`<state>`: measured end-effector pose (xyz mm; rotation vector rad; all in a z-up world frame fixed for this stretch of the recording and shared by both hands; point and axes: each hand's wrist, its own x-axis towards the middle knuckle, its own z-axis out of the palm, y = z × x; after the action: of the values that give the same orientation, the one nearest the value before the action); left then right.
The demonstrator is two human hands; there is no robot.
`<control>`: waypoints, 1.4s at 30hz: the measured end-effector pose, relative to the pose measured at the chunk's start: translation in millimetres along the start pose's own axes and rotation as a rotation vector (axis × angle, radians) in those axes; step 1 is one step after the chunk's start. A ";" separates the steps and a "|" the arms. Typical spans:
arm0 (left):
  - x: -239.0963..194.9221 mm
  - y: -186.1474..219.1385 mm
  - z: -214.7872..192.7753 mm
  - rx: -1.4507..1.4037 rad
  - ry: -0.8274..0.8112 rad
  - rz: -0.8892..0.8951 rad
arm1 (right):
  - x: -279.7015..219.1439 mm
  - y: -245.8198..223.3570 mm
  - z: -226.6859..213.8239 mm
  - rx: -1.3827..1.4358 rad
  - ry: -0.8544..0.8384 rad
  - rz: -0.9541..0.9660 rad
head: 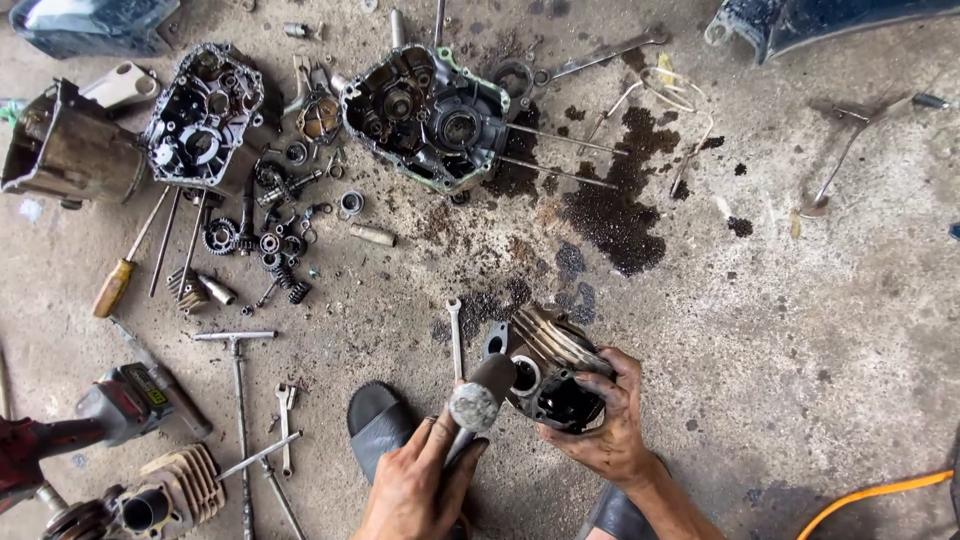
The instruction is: Grinding a metal pin on a bench grinder and using a hammer and punch to work on a motorcycle engine cylinder head.
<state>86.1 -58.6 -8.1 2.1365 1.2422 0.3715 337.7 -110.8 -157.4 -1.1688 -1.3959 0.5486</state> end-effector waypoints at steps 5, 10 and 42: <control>-19.9 -5.3 -3.2 0.136 0.139 -0.036 | 8.0 -4.7 7.9 0.151 0.070 0.077; 3.8 -14.9 -32.5 -0.279 0.051 -0.261 | 36.3 -17.1 -15.1 -0.029 0.214 0.186; 104.5 -99.4 192.7 -0.150 -0.357 -0.132 | -0.3 -3.1 -116.9 -0.856 0.224 0.272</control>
<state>174.3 -7.0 -226.1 1.8809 1.1025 0.0216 445.3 -147.4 -129.8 -2.0517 -1.3048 -0.0377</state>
